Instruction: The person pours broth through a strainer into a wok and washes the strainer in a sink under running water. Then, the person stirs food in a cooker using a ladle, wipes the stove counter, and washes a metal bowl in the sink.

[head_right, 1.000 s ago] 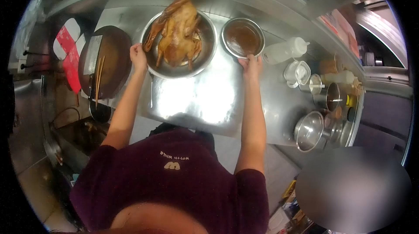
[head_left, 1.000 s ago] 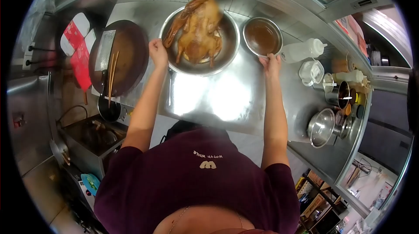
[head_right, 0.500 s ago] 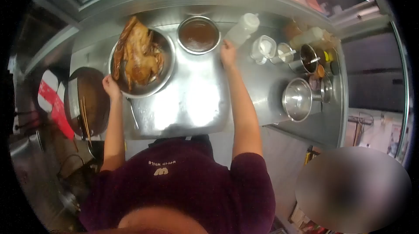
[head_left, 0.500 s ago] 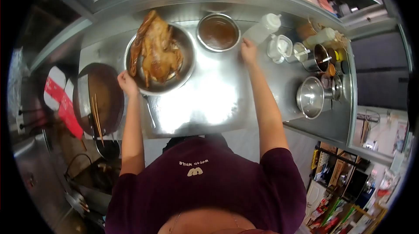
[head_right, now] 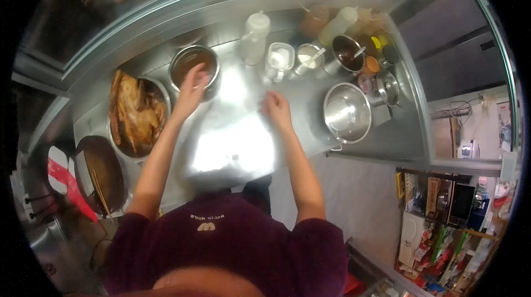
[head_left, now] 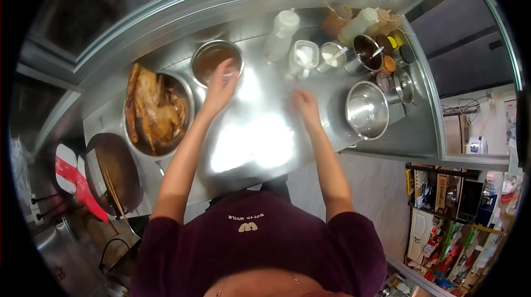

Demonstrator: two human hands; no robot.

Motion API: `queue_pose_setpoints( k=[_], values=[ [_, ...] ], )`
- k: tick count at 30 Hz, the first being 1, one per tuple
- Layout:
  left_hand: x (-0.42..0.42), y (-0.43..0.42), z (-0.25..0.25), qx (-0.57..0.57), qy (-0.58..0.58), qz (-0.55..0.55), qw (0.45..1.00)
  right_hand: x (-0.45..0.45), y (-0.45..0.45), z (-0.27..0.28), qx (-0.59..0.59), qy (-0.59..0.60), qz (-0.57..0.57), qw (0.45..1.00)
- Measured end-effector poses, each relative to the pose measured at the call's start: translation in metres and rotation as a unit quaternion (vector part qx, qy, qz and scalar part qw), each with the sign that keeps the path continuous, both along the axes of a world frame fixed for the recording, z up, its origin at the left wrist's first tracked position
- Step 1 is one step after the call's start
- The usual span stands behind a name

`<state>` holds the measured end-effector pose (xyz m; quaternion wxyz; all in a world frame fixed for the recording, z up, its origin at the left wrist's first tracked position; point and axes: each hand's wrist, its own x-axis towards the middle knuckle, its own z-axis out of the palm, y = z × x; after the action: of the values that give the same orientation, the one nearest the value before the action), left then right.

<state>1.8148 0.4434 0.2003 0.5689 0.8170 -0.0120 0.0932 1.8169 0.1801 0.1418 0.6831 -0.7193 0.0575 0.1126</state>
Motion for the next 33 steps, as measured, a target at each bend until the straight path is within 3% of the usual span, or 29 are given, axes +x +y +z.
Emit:
queue_pose_setpoints(
  k=[2, 4, 6, 8, 10, 15, 20, 24, 25, 28, 31, 32, 33],
  values=[
    [0.065, -0.043, -0.033, 0.025, 0.118, -0.020, 0.993, -0.020, -0.033, 0.007, 0.039, 0.039, -0.009, 0.998],
    [0.111, -0.073, -0.020, -0.087, 0.246, -0.033, 0.965, -0.033, -0.071, 0.006, 0.059, 0.073, -0.005, 0.996],
    [0.156, -0.085, -0.065, -0.095, 0.153, -0.057, 0.982, -0.049, -0.111, 0.001, 0.073, 0.102, -0.011, 0.992],
    [0.181, -0.090, -0.072, -0.099, 0.181, -0.087, 0.975, -0.060, -0.142, -0.006, 0.090, 0.139, -0.011, 0.986],
    [0.187, -0.113, -0.050, -0.143, 0.198, -0.116, 0.963, -0.077, -0.174, -0.003, 0.098, 0.177, -0.001, 0.979],
    [0.222, -0.164, -0.027, -0.043, 0.239, -0.170, 0.955, -0.096, -0.229, -0.009, 0.134, 0.247, 0.007, 0.960],
    [0.240, -0.199, -0.033, 0.018, 0.243, -0.168, 0.955, -0.110, -0.279, -0.023, 0.166, 0.221, -0.097, 0.956],
    [0.247, -0.222, -0.015, 0.041, 0.216, -0.183, 0.958, -0.110, -0.311, -0.031, 0.264, 0.150, -0.212, 0.929],
    [0.266, -0.209, -0.040, 0.027, 0.199, -0.202, 0.959, -0.103, -0.316, -0.026, 0.288, 0.136, -0.238, 0.918],
    [0.257, -0.214, -0.028, 0.014, 0.181, -0.192, 0.964, -0.079, -0.316, -0.006, 0.193, 0.165, -0.260, 0.932],
    [0.253, -0.199, -0.041, 0.175, 0.056, -0.069, 0.981, -0.070, -0.317, -0.009, 0.068, 0.141, -0.243, 0.957],
    [0.241, -0.201, -0.034, 0.155, 0.008, -0.035, 0.987, -0.068, -0.318, -0.009, 0.030, 0.143, -0.228, 0.963],
    [0.221, -0.204, -0.025, 0.134, -0.042, -0.002, 0.990, -0.068, -0.316, -0.011, 0.092, 0.136, -0.263, 0.951]
  ],
)
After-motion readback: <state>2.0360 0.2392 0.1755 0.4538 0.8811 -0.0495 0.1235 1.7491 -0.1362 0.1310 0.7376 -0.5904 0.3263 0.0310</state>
